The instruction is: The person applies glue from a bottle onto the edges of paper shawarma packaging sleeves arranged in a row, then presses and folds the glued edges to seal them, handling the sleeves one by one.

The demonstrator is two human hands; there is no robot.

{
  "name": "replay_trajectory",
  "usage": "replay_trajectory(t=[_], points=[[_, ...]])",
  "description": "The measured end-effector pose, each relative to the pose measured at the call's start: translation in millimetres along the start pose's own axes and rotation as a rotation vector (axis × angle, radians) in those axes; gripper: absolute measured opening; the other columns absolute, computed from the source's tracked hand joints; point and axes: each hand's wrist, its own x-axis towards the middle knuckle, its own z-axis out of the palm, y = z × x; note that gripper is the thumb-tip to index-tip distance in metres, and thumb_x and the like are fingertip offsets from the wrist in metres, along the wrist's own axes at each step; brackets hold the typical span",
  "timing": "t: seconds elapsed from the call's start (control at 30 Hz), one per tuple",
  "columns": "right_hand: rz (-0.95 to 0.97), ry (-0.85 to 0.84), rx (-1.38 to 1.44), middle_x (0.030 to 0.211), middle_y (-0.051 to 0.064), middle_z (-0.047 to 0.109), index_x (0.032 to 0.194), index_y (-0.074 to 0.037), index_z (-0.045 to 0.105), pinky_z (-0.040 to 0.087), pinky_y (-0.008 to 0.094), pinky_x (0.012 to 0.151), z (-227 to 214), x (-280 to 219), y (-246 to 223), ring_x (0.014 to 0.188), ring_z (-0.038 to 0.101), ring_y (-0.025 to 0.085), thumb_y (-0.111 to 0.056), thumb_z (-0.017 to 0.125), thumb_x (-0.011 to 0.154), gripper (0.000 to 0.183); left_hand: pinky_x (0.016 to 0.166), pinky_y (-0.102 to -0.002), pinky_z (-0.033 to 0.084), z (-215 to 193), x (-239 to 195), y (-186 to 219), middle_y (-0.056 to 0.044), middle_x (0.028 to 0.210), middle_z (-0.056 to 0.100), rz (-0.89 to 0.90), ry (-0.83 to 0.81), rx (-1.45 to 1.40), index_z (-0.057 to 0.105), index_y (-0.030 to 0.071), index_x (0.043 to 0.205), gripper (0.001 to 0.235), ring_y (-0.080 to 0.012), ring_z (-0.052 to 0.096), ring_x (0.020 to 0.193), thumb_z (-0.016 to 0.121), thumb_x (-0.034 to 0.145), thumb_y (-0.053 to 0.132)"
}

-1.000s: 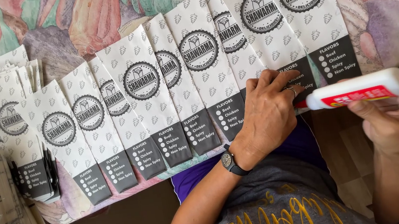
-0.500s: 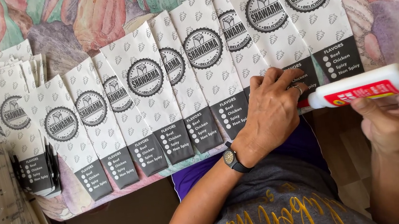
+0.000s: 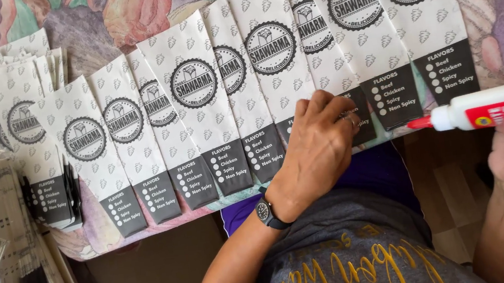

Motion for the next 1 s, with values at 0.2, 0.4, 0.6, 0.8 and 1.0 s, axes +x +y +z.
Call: replay_trajectory(t=[0.2,0.4,0.6,0.8,1.0], points=[[-0.122,-0.164,-0.083,0.175,0.047,0.026,0.141,0.003,0.035,0.050,0.062,0.120,91.2,5.8,-64.4,0.155,0.040,0.048,0.008,0.054,0.093,0.052,0.083,-0.046,0.041,4.1,-17.7,-2.8,-0.010,0.127,0.065,-0.041,-0.092,-0.031,0.073,0.002,0.100,0.017,-0.0325,0.054,0.113,0.075,0.089,0.016],[-0.011,-0.097,-0.220,0.142,0.026,0.048,0.128,0.012,0.048,0.060,0.053,0.105,115.3,-8.3,-66.5,0.115,0.061,0.038,0.007,0.075,0.083,0.052,0.087,-0.047,0.042,3.3,-21.6,-2.9,-0.011,0.134,0.063,-0.053,-0.130,0.002,0.072,0.003,0.106,0.039,-0.0332,0.053,0.121,0.086,0.074,0.020],[0.044,-0.056,-0.277,0.108,0.027,0.064,0.125,0.011,0.051,0.065,0.046,0.093,101.7,-16.4,-49.8,0.101,0.071,0.039,0.000,0.083,0.080,0.056,0.087,-0.047,0.042,3.0,-22.4,-1.3,-0.009,0.135,0.063,-0.065,-0.113,0.002,0.070,0.005,0.105,0.039,-0.0319,0.053,0.121,0.086,0.077,0.026],[-0.079,-0.188,-0.142,0.176,0.043,0.028,0.143,0.012,0.036,0.055,0.066,0.115,79.3,0.7,-58.5,0.143,0.050,0.057,0.009,0.055,0.096,0.051,0.084,-0.045,0.039,6.6,-22.0,-0.9,-0.005,0.131,0.065,-0.103,-0.045,-0.045,0.072,0.007,0.101,0.014,-0.0291,0.054,0.117,0.072,0.093,0.018],[-0.162,-0.148,-0.180,0.176,0.047,0.025,0.135,0.012,0.038,0.057,0.060,0.106,105.8,-2.3,-65.8,0.147,0.047,0.050,0.009,0.062,0.089,0.052,0.083,-0.044,0.037,11.7,-22.3,0.1,-0.005,0.128,0.067,-0.136,-0.004,-0.075,0.074,0.006,0.097,0.013,-0.0292,0.054,0.116,0.062,0.094,0.006]])
